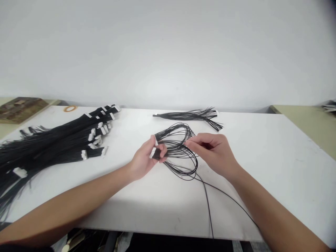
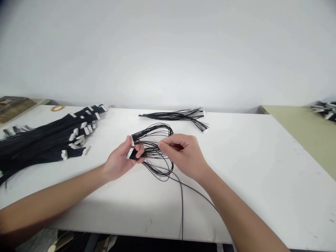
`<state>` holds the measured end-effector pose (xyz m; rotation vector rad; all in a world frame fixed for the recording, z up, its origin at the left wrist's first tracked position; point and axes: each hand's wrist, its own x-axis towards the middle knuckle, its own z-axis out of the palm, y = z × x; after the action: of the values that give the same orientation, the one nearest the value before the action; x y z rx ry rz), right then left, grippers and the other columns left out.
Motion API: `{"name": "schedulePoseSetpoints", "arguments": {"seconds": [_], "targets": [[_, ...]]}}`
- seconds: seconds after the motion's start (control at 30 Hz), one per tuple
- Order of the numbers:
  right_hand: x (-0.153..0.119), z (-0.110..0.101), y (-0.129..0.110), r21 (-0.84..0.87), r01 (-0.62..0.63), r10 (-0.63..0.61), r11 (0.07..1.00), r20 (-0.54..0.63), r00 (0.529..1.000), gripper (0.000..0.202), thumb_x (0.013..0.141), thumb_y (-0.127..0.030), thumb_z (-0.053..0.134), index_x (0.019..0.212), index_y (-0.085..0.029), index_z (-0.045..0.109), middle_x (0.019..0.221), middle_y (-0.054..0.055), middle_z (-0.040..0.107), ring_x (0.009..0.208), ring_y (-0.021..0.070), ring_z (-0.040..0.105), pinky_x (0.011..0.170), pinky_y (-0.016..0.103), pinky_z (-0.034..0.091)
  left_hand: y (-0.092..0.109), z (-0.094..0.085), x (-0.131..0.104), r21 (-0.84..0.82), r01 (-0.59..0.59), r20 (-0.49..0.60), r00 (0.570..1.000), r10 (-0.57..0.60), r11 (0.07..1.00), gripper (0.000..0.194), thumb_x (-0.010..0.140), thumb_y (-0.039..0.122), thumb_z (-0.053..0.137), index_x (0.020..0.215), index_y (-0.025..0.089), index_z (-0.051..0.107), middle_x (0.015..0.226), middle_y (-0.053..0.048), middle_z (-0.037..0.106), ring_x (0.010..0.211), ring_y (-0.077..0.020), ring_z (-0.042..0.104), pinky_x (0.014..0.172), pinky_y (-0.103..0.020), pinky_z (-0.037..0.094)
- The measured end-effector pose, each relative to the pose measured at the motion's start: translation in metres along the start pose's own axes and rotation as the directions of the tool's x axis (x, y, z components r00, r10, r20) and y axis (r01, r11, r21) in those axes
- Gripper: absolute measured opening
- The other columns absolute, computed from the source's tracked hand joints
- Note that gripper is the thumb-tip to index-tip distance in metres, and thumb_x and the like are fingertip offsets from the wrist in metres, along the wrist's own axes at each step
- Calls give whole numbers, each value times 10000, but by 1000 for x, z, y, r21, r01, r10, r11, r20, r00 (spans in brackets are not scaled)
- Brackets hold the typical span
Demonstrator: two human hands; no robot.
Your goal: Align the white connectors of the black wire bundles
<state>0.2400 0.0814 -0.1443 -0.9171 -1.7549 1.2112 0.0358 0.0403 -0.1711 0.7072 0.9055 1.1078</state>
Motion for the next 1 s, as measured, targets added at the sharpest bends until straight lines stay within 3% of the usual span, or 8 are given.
{"name": "schedulePoseSetpoints", "arguments": {"seconds": [0.13,0.3,0.83,1.0], "targets": [[-3,5,1,-35,-34,34,999,-1,999,190,804,-247,614,634,-164,628,568,-5,508,537,96,385,473,243,314,-1,0,-2,17,-18,42,999,17,1000,439,891,490,377,653,148,515,602,-13,473,551,-133,477,589,-270,379],[-2,7,1,-16,-61,61,998,18,998,183,816,-288,609,689,-167,662,628,12,557,566,101,411,499,240,341,-3,0,-2,37,-58,87,995,55,998,442,866,518,421,664,143,535,598,-17,497,564,-139,484,580,-271,366],[-5,8,1,-23,-65,64,998,-34,997,167,808,-285,616,720,-160,682,575,-6,502,512,77,335,451,218,295,-5,-3,-2,64,-76,121,990,67,995,440,881,514,394,680,148,534,592,-16,520,571,-137,478,618,-286,354],[-4,9,0,-44,-125,122,991,-58,991,155,795,-264,612,705,-155,677,548,-16,473,498,73,332,438,210,282,-5,-3,-2,69,-89,132,988,79,994,440,875,526,399,679,153,524,586,-15,524,575,-140,482,619,-286,352]]}}
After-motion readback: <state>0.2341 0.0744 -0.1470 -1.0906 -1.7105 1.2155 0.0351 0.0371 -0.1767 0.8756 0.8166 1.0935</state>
